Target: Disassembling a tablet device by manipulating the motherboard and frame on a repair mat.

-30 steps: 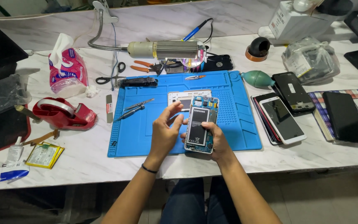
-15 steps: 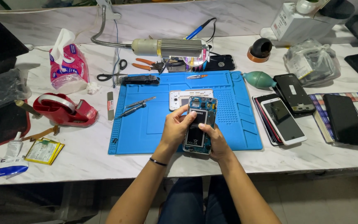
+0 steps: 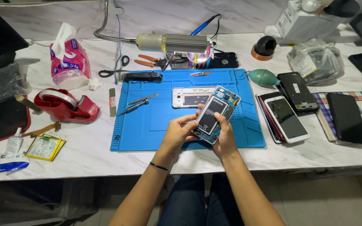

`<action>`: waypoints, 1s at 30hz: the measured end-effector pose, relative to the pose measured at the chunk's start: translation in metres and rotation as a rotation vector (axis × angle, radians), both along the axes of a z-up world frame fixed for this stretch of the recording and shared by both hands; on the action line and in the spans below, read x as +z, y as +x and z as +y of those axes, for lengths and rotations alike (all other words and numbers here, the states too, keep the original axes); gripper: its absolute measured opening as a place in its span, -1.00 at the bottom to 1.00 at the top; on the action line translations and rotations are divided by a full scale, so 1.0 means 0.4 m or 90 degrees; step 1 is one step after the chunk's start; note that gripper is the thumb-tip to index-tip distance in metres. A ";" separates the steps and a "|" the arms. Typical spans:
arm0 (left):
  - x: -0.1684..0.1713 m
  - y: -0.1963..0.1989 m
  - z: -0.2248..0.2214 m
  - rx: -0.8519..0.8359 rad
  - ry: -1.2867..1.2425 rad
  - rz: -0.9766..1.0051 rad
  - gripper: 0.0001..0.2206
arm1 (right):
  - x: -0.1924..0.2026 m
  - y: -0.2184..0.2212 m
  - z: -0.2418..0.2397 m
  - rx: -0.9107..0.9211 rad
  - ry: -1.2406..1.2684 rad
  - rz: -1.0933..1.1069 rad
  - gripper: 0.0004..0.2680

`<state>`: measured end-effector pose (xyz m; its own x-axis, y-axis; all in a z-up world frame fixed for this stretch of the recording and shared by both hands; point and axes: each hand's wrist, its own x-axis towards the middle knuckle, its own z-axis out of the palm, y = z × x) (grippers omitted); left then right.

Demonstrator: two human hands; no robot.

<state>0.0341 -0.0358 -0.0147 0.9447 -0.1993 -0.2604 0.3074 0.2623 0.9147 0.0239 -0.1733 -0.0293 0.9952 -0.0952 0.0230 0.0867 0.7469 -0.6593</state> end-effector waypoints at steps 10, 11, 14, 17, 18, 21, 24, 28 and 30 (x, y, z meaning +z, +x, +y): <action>-0.023 -0.002 -0.016 0.007 0.006 -0.048 -0.77 | -0.023 0.007 -0.006 -0.018 -0.062 -0.002 -0.74; -0.030 0.002 -0.014 0.007 0.033 -0.060 -0.77 | -0.018 0.006 -0.004 -0.019 -0.063 -0.001 -0.75; -0.041 0.016 -0.005 0.016 0.117 -0.105 -0.77 | -0.006 -0.002 0.000 -0.017 -0.059 0.002 -0.76; -0.023 0.028 0.005 0.037 0.254 -0.193 -0.62 | -0.012 -0.007 0.001 -0.008 -0.048 0.007 -0.76; -0.012 0.031 0.009 0.053 0.335 -0.248 -0.46 | -0.017 -0.006 0.002 0.001 -0.041 0.010 -0.77; 0.047 0.019 0.021 0.102 0.284 -0.246 -0.68 | 0.009 -0.015 -0.007 0.043 -0.033 0.037 -0.77; 0.083 0.005 0.018 0.049 0.230 -0.221 -0.72 | 0.042 -0.037 0.018 0.070 0.034 0.087 -0.71; 0.080 -0.005 0.006 0.012 0.205 -0.200 -0.69 | -0.001 -0.011 -0.018 0.067 0.089 0.086 -0.68; 0.069 -0.003 0.002 -0.012 0.235 -0.198 -0.63 | -0.047 0.014 -0.043 0.085 0.074 0.096 -0.64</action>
<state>0.0329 -0.0350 0.0130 0.9861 -0.1645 -0.0234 0.0069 -0.1003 0.9949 0.0297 -0.1907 -0.0479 0.9905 0.0440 -0.1301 -0.1107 0.8169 -0.5661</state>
